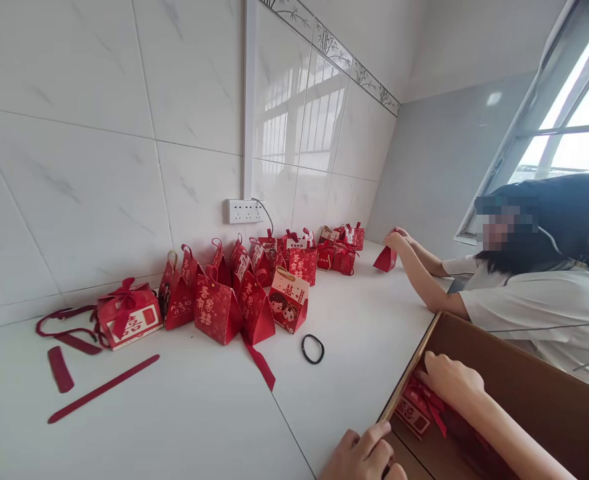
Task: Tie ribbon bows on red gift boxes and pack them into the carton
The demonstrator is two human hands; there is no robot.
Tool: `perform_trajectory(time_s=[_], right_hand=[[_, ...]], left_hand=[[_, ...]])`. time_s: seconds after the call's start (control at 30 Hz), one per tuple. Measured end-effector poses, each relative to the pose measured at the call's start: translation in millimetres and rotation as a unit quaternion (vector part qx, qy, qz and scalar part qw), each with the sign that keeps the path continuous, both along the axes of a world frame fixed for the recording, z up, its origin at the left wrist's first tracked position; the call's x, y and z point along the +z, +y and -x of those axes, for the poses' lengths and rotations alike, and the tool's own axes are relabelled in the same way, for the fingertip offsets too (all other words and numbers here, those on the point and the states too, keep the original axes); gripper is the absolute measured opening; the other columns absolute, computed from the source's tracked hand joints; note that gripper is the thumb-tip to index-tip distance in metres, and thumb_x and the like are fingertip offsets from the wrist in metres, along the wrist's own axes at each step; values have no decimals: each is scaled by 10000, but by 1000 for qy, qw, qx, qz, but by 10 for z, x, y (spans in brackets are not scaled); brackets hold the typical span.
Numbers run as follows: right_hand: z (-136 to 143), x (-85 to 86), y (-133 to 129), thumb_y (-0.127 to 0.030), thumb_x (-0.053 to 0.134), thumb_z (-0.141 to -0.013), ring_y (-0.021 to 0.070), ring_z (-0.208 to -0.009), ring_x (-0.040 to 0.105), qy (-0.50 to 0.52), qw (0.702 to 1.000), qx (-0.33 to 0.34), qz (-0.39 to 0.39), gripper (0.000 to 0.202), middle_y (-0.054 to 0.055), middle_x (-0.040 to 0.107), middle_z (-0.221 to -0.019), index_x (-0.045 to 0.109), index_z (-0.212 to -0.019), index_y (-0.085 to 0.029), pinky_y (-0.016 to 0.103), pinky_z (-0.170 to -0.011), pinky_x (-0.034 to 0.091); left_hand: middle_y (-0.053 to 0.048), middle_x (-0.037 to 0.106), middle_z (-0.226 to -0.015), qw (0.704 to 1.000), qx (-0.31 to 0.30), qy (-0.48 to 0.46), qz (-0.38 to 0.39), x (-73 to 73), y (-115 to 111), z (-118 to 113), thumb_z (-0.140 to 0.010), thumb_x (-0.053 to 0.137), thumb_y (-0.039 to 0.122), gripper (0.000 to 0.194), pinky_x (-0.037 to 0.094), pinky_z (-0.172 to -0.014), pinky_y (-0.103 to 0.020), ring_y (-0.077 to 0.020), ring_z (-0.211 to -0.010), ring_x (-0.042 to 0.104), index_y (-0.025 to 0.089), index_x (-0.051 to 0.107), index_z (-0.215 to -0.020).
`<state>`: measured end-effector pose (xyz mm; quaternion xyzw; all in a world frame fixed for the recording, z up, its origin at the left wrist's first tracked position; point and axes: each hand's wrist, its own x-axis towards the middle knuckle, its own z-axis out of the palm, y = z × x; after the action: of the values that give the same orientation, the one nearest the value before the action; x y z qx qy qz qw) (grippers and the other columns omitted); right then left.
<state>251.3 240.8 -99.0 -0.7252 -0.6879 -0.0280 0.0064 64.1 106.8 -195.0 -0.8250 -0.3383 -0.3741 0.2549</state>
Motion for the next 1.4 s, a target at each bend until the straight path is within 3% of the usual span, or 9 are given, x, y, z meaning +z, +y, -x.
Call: perform_trajectory(time_s=[0.1, 0.2, 0.37, 0.47, 0.57, 0.73, 0.97, 1.17, 1.4], right_hand=[[435, 432, -76, -241, 510, -829, 343, -844, 659, 10, 997, 73, -22, 128, 143, 650, -941, 605, -886, -176, 408, -651, 465], [976, 658, -156, -308, 418, -887, 293, -849, 643, 46, 986, 154, -50, 228, 136, 612, -1038, 572, -1000, -184, 364, -658, 450], [1831, 646, -157, -379, 496, -864, 265, -1063, 562, 145, 947, 269, -97, 493, 155, 466, -1277, 383, -1294, -166, 320, -775, 460], [2150, 569, -33, -338, 505, -859, 266, -1188, 467, 203, 931, 275, -124, 582, 179, 407, -1328, 277, -1354, -133, 338, -861, 450], [2296, 516, 128, -311, 460, -882, 259, -1146, 499, 249, 923, 259, -135, 512, 185, 450, -1289, 306, -1333, -124, 350, -854, 459], [2333, 440, 363, -281, 461, -907, 181, -880, 607, 282, 920, 248, -113, 302, 90, 613, -1036, 485, -1175, -144, 301, -725, 490], [2182, 405, 404, -324, 510, -899, 122, -706, 589, 291, 921, 227, -127, 213, 18, 627, -824, 590, -952, -134, 283, -663, 483], [1710, 563, 257, -340, 436, -833, 179, -706, 584, 294, 916, 182, -206, 274, 51, 656, -776, 601, -967, -168, 268, -624, 422], [1051, 690, 138, -402, 435, -730, 194, -604, 543, 278, 915, 133, -262, 280, 53, 620, -648, 579, -807, -174, 279, -574, 372]], left_hand=[[-10, 589, -750, 1000, -19, -21, -6, 51, -8, 40, -850, 500, 155, 75, 357, -561, -233, -160, -1080, 543, 178, 504, -779], [-12, 598, -814, 999, -32, -5, 16, 84, -16, 97, -866, 486, 231, 67, 374, -577, -247, -177, -1116, 520, 178, 500, -828], [-84, 585, -1041, 983, -57, 99, 143, 183, -79, 194, -771, 542, 336, 320, 412, -633, -272, -249, -1217, 417, 127, 484, -1006], [-105, 553, -1148, 977, -63, 98, 178, 265, -139, 227, -726, 555, 269, 374, 428, -675, -292, -257, -1238, 383, 114, 461, -1053], [-104, 552, -1131, 976, -68, 77, 191, 294, -172, 218, -730, 554, 265, 378, 430, -676, -302, -252, -1195, 414, 117, 448, -1061], [-102, 556, -1071, 975, -62, 68, 203, 278, -166, 179, -772, 525, 277, 331, 433, -694, -298, -244, -1119, 467, 126, 449, -1055], [-111, 537, -1159, 973, -73, 63, 208, 373, -210, 230, -795, 511, 278, 371, 449, -773, -317, -245, -1266, 352, 119, 427, -1119], [-133, 524, -1190, 969, -69, 85, 222, 389, -214, 227, -796, 500, 288, 406, 466, -780, -332, -265, -1305, 319, 105, 418, -1148], [-122, 529, -1192, 966, -69, 85, 234, 419, -217, 225, -826, 472, 294, 373, 483, -802, -360, -264, -1323, 312, 117, 420, -1150]])
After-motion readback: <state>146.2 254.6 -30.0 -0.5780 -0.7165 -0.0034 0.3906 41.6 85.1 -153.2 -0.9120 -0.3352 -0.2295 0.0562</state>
